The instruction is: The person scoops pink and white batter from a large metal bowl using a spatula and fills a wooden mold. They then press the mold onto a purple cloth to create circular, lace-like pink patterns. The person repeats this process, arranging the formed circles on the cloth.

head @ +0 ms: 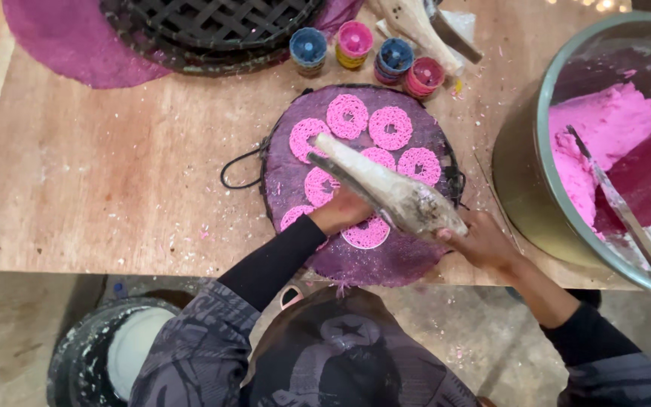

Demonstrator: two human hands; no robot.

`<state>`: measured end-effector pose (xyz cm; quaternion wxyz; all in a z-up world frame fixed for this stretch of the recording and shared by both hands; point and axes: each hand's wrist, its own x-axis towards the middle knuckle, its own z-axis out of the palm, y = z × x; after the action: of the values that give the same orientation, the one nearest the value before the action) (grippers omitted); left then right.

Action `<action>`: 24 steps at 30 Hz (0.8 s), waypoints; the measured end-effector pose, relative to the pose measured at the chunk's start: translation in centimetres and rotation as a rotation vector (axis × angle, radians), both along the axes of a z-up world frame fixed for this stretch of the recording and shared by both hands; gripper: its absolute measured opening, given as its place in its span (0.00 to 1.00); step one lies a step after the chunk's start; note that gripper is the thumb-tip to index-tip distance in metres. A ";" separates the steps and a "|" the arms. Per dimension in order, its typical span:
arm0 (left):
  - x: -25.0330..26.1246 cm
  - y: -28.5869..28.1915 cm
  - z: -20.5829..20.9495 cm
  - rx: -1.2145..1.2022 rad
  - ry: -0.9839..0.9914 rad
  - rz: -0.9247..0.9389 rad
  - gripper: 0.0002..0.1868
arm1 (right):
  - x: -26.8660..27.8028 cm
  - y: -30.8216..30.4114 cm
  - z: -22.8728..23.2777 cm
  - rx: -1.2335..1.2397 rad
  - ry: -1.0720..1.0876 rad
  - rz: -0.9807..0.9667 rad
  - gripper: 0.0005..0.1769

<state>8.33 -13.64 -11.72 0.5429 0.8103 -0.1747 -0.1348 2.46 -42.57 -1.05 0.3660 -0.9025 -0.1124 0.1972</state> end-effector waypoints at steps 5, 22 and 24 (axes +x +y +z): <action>0.1 -0.5 -2.9 0.044 -0.282 -0.032 0.21 | -0.6 0.5 -0.3 -0.002 0.048 -0.103 0.28; -4.2 1.8 7.6 0.511 -0.256 0.052 0.13 | 0.7 -2.5 -3.3 0.002 -0.110 -0.098 0.27; -4.5 2.3 8.6 0.573 -0.485 0.084 0.10 | 0.8 -2.6 -3.1 0.095 -0.178 -0.063 0.28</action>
<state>3.80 -11.36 -3.09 0.2423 0.9440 -0.2203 0.0398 3.22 -45.19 -4.18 0.4031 -0.9011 -0.1254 0.0993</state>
